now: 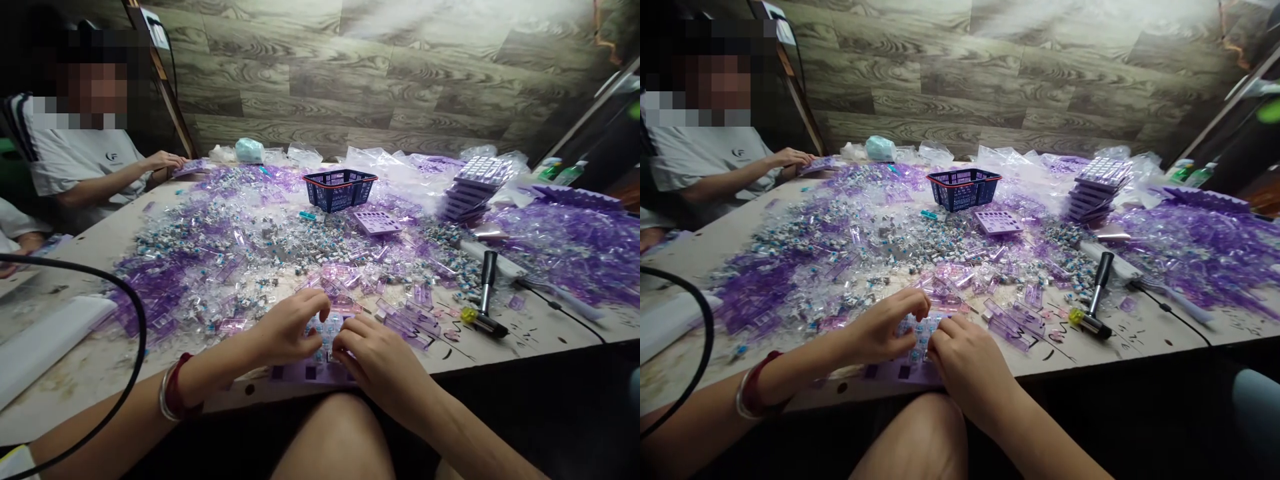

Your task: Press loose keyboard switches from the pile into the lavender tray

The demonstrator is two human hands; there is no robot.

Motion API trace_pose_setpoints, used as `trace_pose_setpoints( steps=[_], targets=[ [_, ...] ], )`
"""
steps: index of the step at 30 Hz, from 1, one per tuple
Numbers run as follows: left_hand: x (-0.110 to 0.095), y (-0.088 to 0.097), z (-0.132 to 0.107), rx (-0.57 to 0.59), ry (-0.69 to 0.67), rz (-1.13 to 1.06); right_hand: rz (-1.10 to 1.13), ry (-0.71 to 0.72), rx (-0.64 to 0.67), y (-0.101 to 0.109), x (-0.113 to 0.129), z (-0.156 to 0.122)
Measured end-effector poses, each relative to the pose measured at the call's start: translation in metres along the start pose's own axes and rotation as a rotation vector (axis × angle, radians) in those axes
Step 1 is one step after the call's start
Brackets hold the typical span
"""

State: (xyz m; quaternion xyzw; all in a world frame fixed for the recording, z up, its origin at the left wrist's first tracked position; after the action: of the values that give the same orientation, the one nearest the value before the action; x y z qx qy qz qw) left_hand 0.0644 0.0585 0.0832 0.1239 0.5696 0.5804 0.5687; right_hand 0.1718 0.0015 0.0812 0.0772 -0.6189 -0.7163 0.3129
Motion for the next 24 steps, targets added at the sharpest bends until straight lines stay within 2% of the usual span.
trace_pose_setpoints(
  steps=[6, 13, 24],
  targets=[
    [0.001, -0.007, 0.0, 0.032, 0.014, 0.122, -0.058, 0.046, -0.024, 0.0, 0.003, 0.003],
    [0.002, -0.008, -0.001, 0.031, 0.021, 0.16, -0.207, 0.111, -0.049, -0.002, 0.01, 0.003],
    [0.001, -0.008, 0.0, 0.041, 0.022, 0.186, -0.324, 0.163, 0.02, -0.007, 0.02, 0.005]
  ],
)
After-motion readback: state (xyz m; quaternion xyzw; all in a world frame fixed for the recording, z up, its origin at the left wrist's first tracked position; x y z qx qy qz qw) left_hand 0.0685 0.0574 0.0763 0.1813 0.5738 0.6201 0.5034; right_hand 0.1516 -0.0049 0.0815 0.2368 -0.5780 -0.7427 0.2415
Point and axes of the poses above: each hand's wrist, its own z-axis towards the middle knuckle, its own y-axis out of the back of the hand, x = y × z, the point moved 6 cm from there along z, towards the middle knuckle, and after that the axes turned 2 degrees about x, right-handed, at the moved point
